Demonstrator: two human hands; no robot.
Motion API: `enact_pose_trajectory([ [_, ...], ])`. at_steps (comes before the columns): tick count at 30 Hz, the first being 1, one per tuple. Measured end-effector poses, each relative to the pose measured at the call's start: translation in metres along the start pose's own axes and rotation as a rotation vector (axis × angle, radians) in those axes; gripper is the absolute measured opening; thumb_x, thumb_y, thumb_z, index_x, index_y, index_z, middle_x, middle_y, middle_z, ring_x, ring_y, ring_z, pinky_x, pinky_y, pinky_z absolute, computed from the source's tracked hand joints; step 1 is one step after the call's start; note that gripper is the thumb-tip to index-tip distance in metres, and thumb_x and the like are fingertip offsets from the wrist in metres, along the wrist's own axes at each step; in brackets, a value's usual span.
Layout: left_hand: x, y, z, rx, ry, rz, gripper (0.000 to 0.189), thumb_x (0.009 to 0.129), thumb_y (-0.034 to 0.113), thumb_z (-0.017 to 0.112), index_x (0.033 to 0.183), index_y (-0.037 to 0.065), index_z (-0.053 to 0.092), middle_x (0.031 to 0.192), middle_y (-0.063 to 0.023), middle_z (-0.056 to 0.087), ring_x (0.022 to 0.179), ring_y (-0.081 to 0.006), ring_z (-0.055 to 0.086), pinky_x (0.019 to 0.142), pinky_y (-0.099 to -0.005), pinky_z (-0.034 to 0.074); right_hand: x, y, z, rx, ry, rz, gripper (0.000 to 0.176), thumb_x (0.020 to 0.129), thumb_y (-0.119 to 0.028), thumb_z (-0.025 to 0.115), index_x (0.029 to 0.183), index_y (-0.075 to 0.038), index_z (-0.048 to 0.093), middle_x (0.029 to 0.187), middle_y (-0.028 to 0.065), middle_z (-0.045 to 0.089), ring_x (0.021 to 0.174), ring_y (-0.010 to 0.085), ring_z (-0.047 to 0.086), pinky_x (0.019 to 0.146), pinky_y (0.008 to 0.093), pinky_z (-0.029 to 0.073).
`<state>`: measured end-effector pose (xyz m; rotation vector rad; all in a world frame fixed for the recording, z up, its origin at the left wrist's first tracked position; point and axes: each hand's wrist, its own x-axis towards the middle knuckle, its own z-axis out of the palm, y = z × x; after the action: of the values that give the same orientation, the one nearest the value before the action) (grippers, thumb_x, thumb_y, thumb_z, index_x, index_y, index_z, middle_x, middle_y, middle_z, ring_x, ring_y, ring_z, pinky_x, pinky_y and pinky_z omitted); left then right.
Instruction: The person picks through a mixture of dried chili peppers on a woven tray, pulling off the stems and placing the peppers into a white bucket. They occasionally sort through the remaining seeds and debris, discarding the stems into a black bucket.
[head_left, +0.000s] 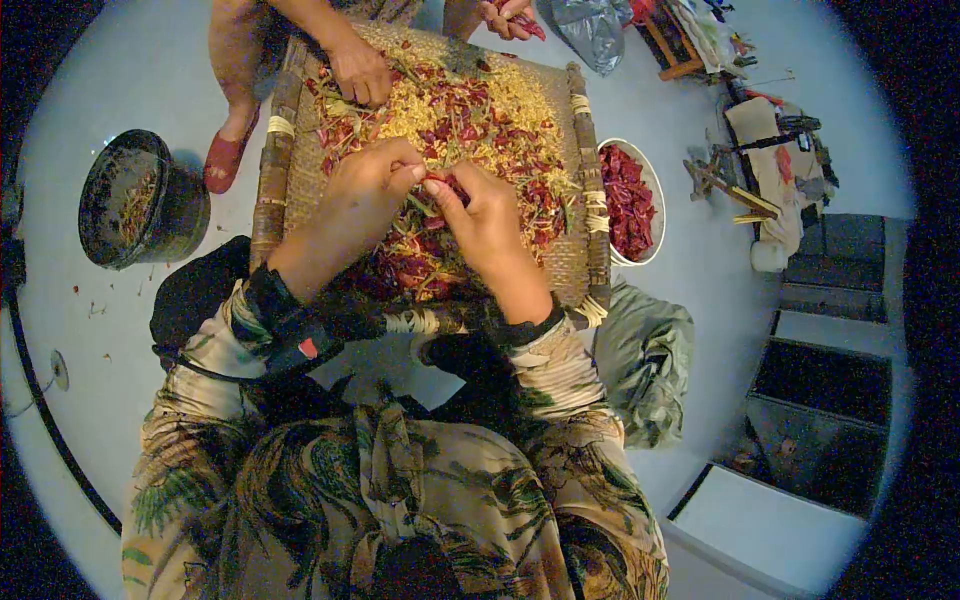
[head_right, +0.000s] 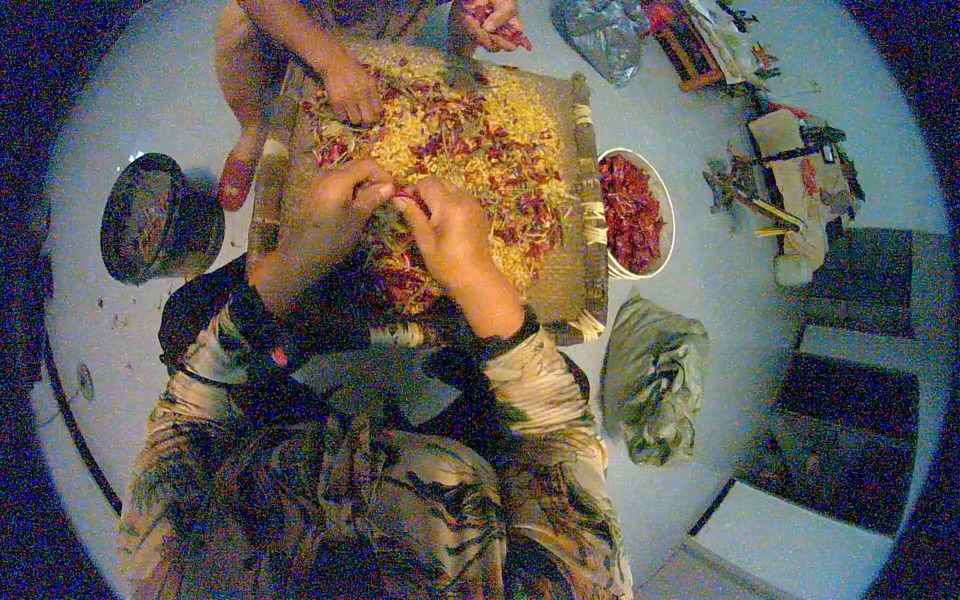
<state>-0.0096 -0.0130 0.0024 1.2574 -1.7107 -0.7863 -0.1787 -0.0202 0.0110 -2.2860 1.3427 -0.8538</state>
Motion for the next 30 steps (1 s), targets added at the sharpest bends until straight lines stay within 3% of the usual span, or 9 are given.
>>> enact_pose_trajectory([
  [5,0.0,-0.017,0.011,-0.505,-0.047,-0.182,0.009,0.083,0.011,0.056,0.08,0.003,0.057,0.067,0.002,0.054,0.062,-0.0054,0.047,0.054,-0.0225,0.038,-0.005,-0.007,0.003,-0.043,0.127,-0.088,0.011,0.08,-0.013,0.062,0.078,-0.003,0.058,0.071,0.0144,0.057,0.064,0.0314,0.056,0.055,0.0374,0.044],
  [9,0.0,-0.031,0.02,-0.651,-0.048,-0.21,0.009,0.083,0.01,0.056,0.078,0.003,0.057,0.069,0.0034,0.053,0.063,-0.0041,0.046,0.054,-0.0207,0.037,-0.008,-0.006,0.004,-0.083,0.119,-0.1,0.011,0.079,-0.014,0.061,0.081,-0.004,0.057,0.074,0.0142,0.056,0.066,0.0332,0.057,0.057,0.0412,0.046],
  [11,-0.002,-0.03,0.021,-0.674,-0.025,-0.215,0.01,0.083,0.011,0.056,0.077,0.003,0.056,0.068,0.0033,0.053,0.063,-0.0041,0.046,0.054,-0.0211,0.037,-0.008,-0.009,0.003,-0.077,0.134,-0.141,0.009,0.079,-0.01,0.062,0.08,-0.003,0.057,0.071,0.0137,0.055,0.063,0.0309,0.056,0.054,0.0376,0.045],
  [17,-0.004,-0.017,0.009,-0.178,0.022,-0.062,0.013,0.081,0.015,0.055,0.075,0.004,0.055,0.065,-0.0121,0.055,0.06,-0.0254,0.053,0.057,-0.0347,0.042,-0.009,-0.008,0.003,-0.118,0.142,-0.213,0.007,0.078,-0.006,0.063,0.078,-0.003,0.057,0.069,0.0129,0.054,0.061,0.0293,0.055,0.052,0.0351,0.044],
  [20,-0.004,-0.014,0.01,-0.189,0.039,-0.112,0.013,0.08,0.016,0.055,0.076,0.003,0.055,0.068,-0.0183,0.053,0.063,-0.0349,0.052,0.06,-0.0387,0.043,-0.01,-0.01,0.001,-0.147,0.121,-0.201,0.006,0.077,-0.005,0.063,0.079,-0.003,0.057,0.07,0.0129,0.054,0.061,0.029,0.055,0.052,0.0354,0.044],
  [23,-0.001,-0.02,0.008,0.026,0.212,0.033,0.014,0.082,0.015,0.056,0.075,0.003,0.055,0.065,-0.0118,0.055,0.061,-0.0266,0.054,0.058,-0.0363,0.043,-0.013,-0.011,-0.005,-0.176,0.213,-0.195,0.005,0.078,-0.007,0.06,0.08,-0.004,0.057,0.073,0.014,0.055,0.063,0.0313,0.054,0.053,0.0377,0.044],
  [24,0.004,-0.03,0.002,-0.074,0.186,-0.06,0.015,0.083,0.017,0.056,0.077,0.003,0.056,0.067,-0.0082,0.056,0.064,-0.0215,0.054,0.061,-0.0328,0.043,-0.013,-0.009,-0.009,-0.185,0.262,-0.198,0.006,0.078,-0.009,0.059,0.079,-0.004,0.056,0.074,0.0145,0.055,0.064,0.0325,0.054,0.054,0.0388,0.045],
  [26,0.012,-0.053,-0.018,-0.271,0.136,-0.242,0.017,0.086,0.02,0.056,0.08,0.005,0.056,0.071,-0.0009,0.056,0.071,-0.0113,0.053,0.068,-0.0258,0.044,-0.007,-0.007,-0.032,-0.067,0.273,-0.052,0.008,0.081,-0.011,0.059,0.08,-0.003,0.058,0.072,0.0112,0.057,0.063,0.026,0.056,0.055,0.0347,0.045],
  [30,0.015,-0.04,-0.02,-0.573,-0.06,-0.385,0.012,0.086,0.016,0.059,0.082,0.006,0.055,0.067,0.0008,0.054,0.061,-0.008,0.053,0.051,-0.0228,0.044,-0.002,0.0,-0.054,0.62,0.175,0.487,0.015,0.084,-0.017,0.061,0.083,-0.002,0.061,0.07,0.0035,0.06,0.063,0.0115,0.056,0.057,0.0261,0.045],
])
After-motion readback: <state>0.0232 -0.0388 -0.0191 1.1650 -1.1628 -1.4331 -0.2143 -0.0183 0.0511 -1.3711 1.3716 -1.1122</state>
